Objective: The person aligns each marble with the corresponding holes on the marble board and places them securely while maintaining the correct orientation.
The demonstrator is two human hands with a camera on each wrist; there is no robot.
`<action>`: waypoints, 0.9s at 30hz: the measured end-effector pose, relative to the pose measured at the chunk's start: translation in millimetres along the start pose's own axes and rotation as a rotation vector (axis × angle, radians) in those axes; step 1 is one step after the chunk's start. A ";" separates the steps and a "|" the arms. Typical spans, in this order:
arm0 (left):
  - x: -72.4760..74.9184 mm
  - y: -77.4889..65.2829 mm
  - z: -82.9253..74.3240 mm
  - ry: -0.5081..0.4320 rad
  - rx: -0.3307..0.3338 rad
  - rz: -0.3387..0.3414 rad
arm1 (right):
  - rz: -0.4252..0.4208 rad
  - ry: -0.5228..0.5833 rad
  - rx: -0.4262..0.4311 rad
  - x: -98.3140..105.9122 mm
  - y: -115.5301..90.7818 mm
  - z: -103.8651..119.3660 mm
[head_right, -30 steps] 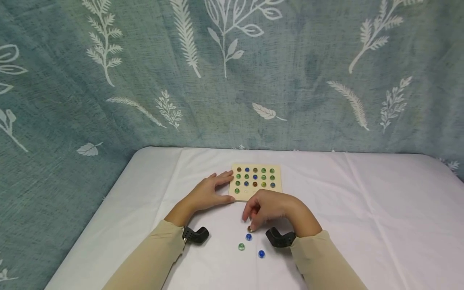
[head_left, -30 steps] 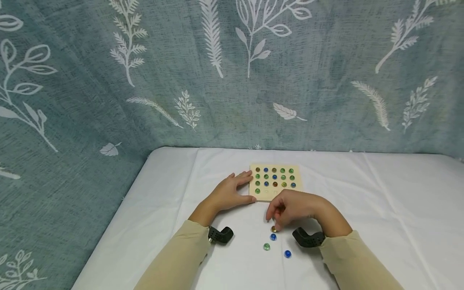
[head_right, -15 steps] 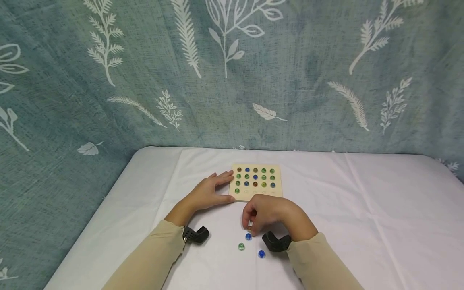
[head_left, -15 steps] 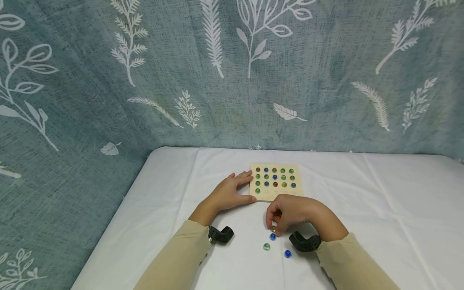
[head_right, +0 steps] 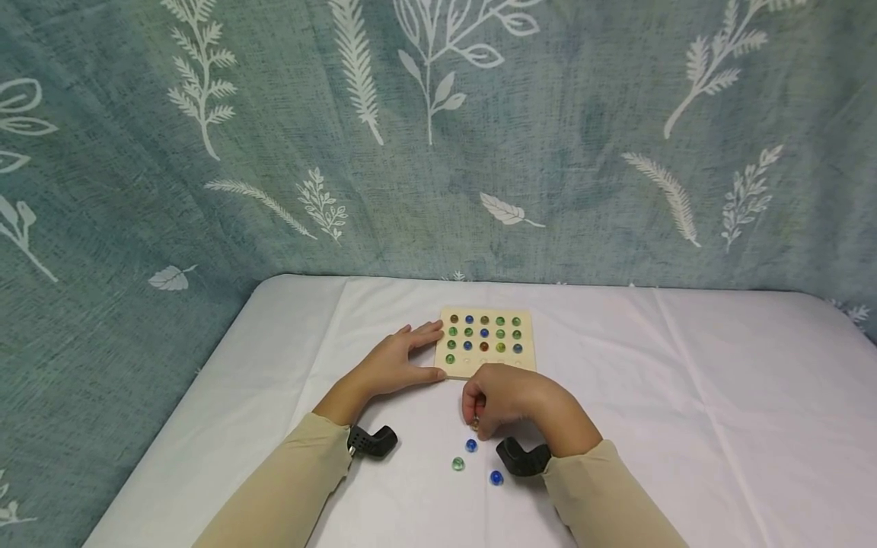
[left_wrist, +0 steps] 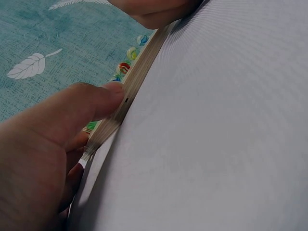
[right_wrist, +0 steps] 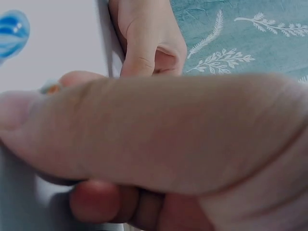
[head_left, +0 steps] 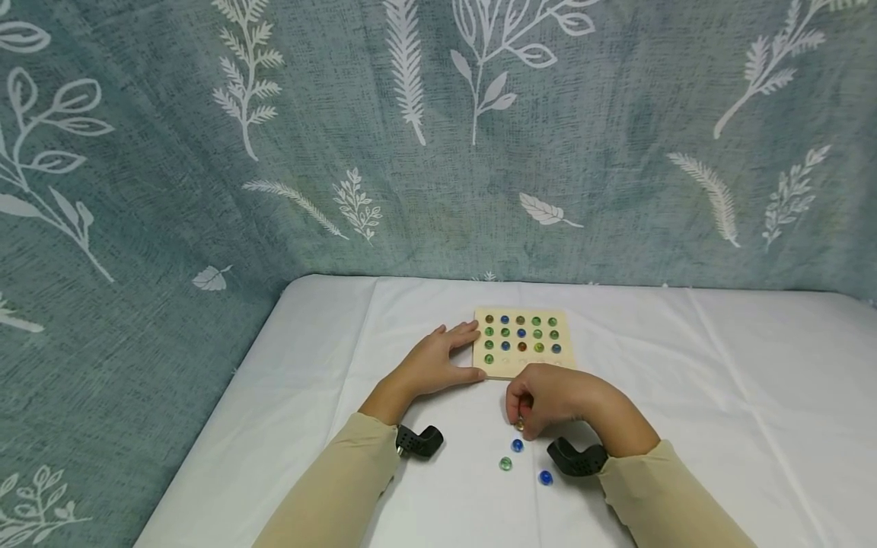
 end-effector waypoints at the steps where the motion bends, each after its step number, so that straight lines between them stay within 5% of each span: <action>1: 0.3 0.0 -0.3 -0.001 0.000 0.000 | -0.006 -0.008 0.000 0.4 -0.3 0.7; 16: -0.1 0.0 -0.4 0.004 0.017 0.006 | -0.053 -0.036 -0.028 -0.8 -1.3 2.9; 27: 0.8 -0.6 -3.2 0.010 0.005 0.001 | -0.104 0.037 0.129 10.7 -1.3 -6.0</action>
Point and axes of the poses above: each hand's wrist, its own y-axis towards the middle knuckle, its own x-axis out of the back of the hand, z = x × y, the point moved 4 cm from there along y, towards the middle knuckle, and after that the axes turned 3 degrees about y, right-handed, at the moved point
